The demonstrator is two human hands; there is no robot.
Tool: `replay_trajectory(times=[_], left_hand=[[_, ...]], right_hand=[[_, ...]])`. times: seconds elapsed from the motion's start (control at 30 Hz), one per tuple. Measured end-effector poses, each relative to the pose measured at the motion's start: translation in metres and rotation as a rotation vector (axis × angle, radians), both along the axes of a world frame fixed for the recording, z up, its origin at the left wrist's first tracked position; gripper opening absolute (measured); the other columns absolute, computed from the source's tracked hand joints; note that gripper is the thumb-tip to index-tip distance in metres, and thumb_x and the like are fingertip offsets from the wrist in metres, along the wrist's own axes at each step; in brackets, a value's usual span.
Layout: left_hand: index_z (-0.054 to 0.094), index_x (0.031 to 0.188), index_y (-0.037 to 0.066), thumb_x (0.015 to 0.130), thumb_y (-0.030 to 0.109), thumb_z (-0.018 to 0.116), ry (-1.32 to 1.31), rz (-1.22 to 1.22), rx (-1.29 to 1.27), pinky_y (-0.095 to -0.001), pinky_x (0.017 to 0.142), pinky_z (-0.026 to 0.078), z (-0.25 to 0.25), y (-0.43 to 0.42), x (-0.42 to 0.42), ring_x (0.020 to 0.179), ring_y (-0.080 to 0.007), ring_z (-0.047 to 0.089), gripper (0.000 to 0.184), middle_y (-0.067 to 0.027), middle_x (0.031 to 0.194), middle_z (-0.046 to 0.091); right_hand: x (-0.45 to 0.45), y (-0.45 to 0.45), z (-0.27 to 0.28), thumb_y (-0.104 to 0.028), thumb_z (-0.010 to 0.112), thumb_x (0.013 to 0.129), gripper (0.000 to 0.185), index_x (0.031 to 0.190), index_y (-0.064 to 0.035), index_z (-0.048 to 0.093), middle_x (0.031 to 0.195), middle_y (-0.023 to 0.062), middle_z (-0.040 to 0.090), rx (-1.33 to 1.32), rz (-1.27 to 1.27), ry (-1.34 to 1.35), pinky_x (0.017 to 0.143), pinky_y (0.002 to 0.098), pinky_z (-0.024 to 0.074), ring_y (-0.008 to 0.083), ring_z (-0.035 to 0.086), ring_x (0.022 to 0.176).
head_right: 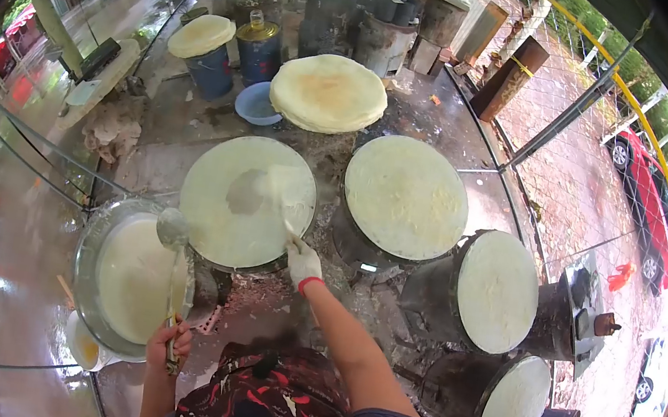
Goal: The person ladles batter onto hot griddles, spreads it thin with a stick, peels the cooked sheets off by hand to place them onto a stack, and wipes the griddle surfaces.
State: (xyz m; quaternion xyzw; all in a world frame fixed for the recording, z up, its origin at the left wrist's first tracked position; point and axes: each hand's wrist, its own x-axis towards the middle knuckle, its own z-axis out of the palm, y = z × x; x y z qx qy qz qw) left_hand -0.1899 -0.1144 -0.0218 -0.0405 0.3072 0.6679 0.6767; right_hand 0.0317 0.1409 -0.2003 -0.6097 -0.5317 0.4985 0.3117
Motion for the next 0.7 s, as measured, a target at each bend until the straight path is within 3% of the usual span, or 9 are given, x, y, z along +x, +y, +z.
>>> replay_trajectory(times=[0.07, 0.2, 0.23, 0.37, 0.47, 0.5, 0.6, 0.63, 0.7], left_hand=[[0.045, 0.105, 0.003, 0.083, 0.003, 0.05, 0.003, -0.007, -0.003, -0.0207, 0.042, 0.035, 0.001, 0.004, 0.007, 0.055, -0.0119, 0.039, 0.022, -0.009, 0.082, 0.044], [0.046, 0.105, 0.003, 0.084, 0.003, 0.05, 0.019, 0.018, -0.018, -0.0203, 0.042, 0.035, 0.004, 0.015, 0.026, 0.055, -0.012, 0.039, 0.022, -0.009, 0.081, 0.045], [0.046, 0.105, 0.003, 0.084, 0.003, 0.05, 0.022, 0.031, -0.031, -0.0202, 0.042, 0.035, 0.006, 0.017, 0.032, 0.054, -0.012, 0.04, 0.022, -0.0089, 0.081, 0.045], [0.047, 0.105, 0.003, 0.084, 0.004, 0.05, 0.027, 0.073, -0.048, -0.02, 0.042, 0.035, 0.007, 0.022, 0.059, 0.054, -0.0113, 0.039, 0.021, -0.0085, 0.081, 0.045], [0.048, 0.104, 0.002, 0.085, 0.005, 0.05, 0.069, 0.112, -0.108, -0.0196, 0.041, 0.035, 0.011, 0.024, 0.078, 0.054, -0.0104, 0.039, 0.019, -0.0077, 0.08, 0.044], [0.048, 0.104, 0.004, 0.086, 0.007, 0.05, 0.079, 0.127, -0.134, -0.0198, 0.041, 0.034, 0.005, 0.021, 0.084, 0.052, -0.0107, 0.039, 0.018, -0.0072, 0.079, 0.045], [0.048, 0.103, 0.006, 0.088, 0.009, 0.05, 0.075, 0.097, -0.206, -0.0202, 0.038, 0.032, -0.004, 0.012, 0.095, 0.048, -0.01, 0.038, 0.016, -0.0049, 0.074, 0.045], [0.048, 0.103, 0.006, 0.088, 0.01, 0.049, 0.069, 0.079, -0.225, -0.0203, 0.038, 0.031, -0.006, 0.012, 0.095, 0.046, -0.0096, 0.037, 0.015, -0.004, 0.072, 0.044], [0.049, 0.102, 0.007, 0.089, 0.011, 0.048, 0.081, 0.076, -0.308, -0.0209, 0.036, 0.03, -0.011, 0.012, 0.095, 0.043, -0.0089, 0.035, 0.013, -0.0022, 0.068, 0.042]], right_hand=[[0.004, 0.033, 0.005, -0.018, 0.054, 0.087, 0.034, 0.117, -0.0026, 0.057, 0.103, 0.0107, 0.066, 0.029, 0.24, -0.091, 0.082, 0.0247, 0.0444, 0.0117, 0.058, 0.09], [0.035, 0.062, 0.059, -0.024, 0.052, 0.088, 0.036, 0.117, -0.0031, 0.058, 0.107, 0.0134, 0.064, -0.023, -0.004, 0.049, 0.086, 0.0259, 0.043, 0.0156, 0.059, 0.097], [0.039, 0.062, 0.042, -0.029, 0.052, 0.089, 0.037, 0.117, -0.0056, 0.058, 0.108, 0.0144, 0.063, 0.083, 0.106, -0.145, 0.087, 0.0285, 0.0432, 0.0201, 0.06, 0.099], [0.027, 0.081, 0.042, -0.038, 0.05, 0.086, 0.042, 0.119, -0.0116, 0.056, 0.109, 0.018, 0.061, 0.045, 0.552, -0.205, 0.089, 0.0369, 0.0436, 0.0319, 0.057, 0.104], [0.029, 0.123, 0.066, -0.035, 0.051, 0.086, 0.04, 0.118, -0.0114, 0.057, 0.108, 0.0181, 0.061, 0.121, 0.453, -0.237, 0.088, 0.0372, 0.044, 0.0319, 0.057, 0.104], [0.029, 0.124, 0.078, -0.031, 0.051, 0.086, 0.037, 0.117, -0.0114, 0.057, 0.102, 0.0179, 0.063, 0.027, 0.326, -0.063, 0.085, 0.0352, 0.0451, 0.028, 0.061, 0.098], [0.041, 0.119, 0.016, -0.027, 0.052, 0.087, 0.035, 0.118, -0.0111, 0.057, 0.096, 0.0172, 0.065, 0.112, 0.628, -0.06, 0.082, 0.0314, 0.0457, 0.0213, 0.062, 0.092], [0.044, 0.11, 0.013, -0.026, 0.053, 0.087, 0.035, 0.119, -0.0095, 0.057, 0.093, 0.0153, 0.066, 0.083, 0.699, -0.081, 0.08, 0.029, 0.0458, 0.0166, 0.062, 0.088], [0.056, 0.116, 0.032, -0.025, 0.053, 0.087, 0.035, 0.118, -0.0083, 0.058, 0.095, 0.0148, 0.066, -0.046, 0.74, -0.041, 0.081, 0.0285, 0.0456, 0.0162, 0.061, 0.089]])
